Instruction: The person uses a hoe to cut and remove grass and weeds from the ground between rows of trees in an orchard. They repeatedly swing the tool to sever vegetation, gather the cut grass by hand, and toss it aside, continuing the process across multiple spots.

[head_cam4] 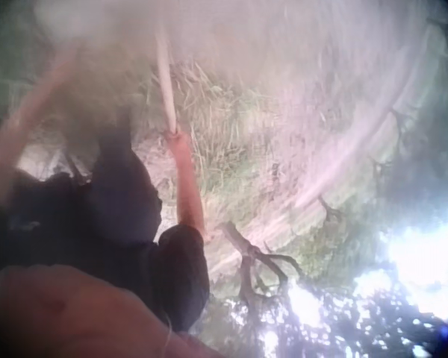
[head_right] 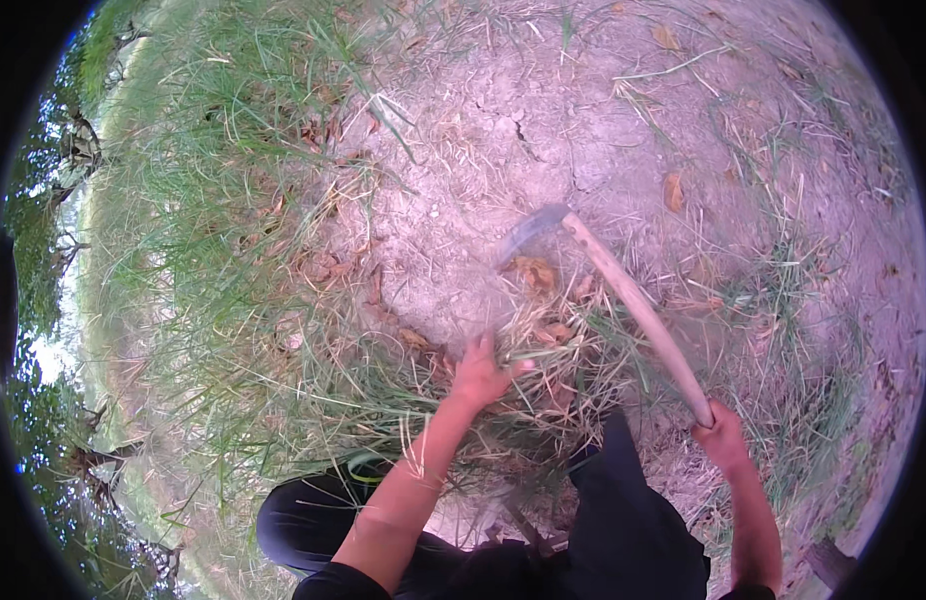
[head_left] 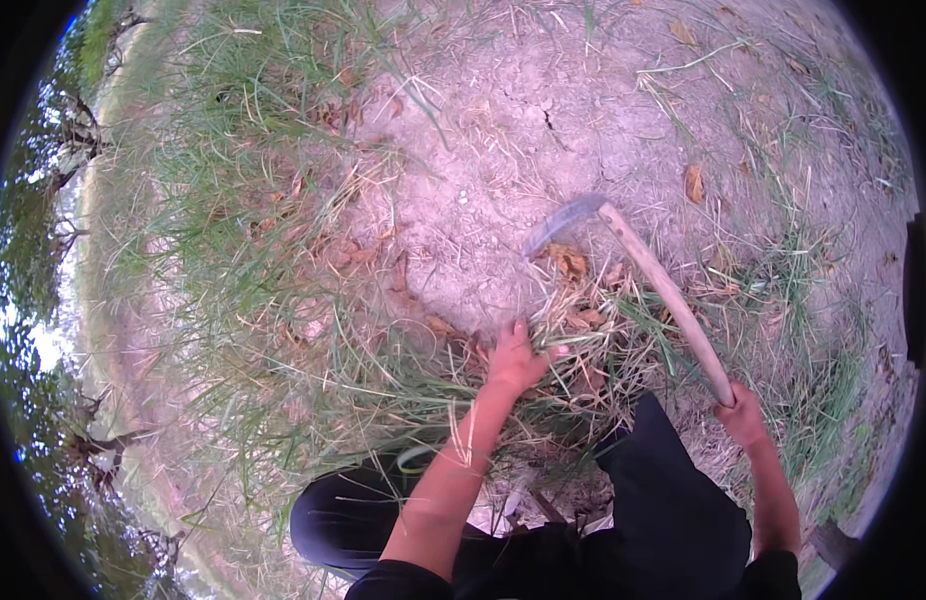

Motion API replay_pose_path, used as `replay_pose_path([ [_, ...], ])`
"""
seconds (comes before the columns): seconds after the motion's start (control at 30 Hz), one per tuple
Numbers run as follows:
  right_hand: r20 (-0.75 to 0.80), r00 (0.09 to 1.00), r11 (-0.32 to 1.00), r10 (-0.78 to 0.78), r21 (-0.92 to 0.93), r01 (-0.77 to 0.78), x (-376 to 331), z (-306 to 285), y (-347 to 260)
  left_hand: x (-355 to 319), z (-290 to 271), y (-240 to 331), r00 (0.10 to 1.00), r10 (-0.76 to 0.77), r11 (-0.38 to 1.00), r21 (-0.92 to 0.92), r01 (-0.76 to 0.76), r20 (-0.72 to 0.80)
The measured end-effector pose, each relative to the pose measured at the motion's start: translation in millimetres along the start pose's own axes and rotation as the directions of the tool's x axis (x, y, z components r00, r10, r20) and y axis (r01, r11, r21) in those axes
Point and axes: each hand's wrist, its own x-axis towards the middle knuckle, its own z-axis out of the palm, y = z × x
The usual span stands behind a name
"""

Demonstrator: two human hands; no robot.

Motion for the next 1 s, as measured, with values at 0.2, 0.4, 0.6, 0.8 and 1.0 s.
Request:
replay_pose_path([
  [0.2, -0.021, 1.0, 0.988, -0.002, 0.155, 0.006, 18.2, 24.5, -50.4, -15.6, 4.1, 8.1, 0.976, 0.013, 0.977, 0.207, -0.059, 0.218],
  [0.4, -0.044, 0.995, 0.959, 0.089, 0.275, -0.073, 22.1, 24.9, -55.0, 47.9, 21.8, 13.4, 0.996, -0.074, 0.926, -0.367, 0.089, 0.054],
  [0.6, -0.131, 0.99, 0.971, 0.052, 0.236, -0.019, 16.8, 35.4, -56.2, 64.2, 29.9, 107.1, 0.819, -0.473, 0.88, -0.139, 0.453, -0.324],
  [0.8, -0.132, 0.988, 0.954, 0.078, 0.299, -0.036, 28.6, 46.0, -43.6, 90.7, 44.5, 74.3, 0.919, -0.35, 0.894, -0.359, 0.269, -0.184],
  [1.0, -0.063, 0.988, 0.933, 0.138, 0.342, -0.108, 31.8, 77.5, -44.1, 102.0, 18.2, 32.1, 0.971, -0.236, 0.566, -0.817, 0.105, -0.04],
])
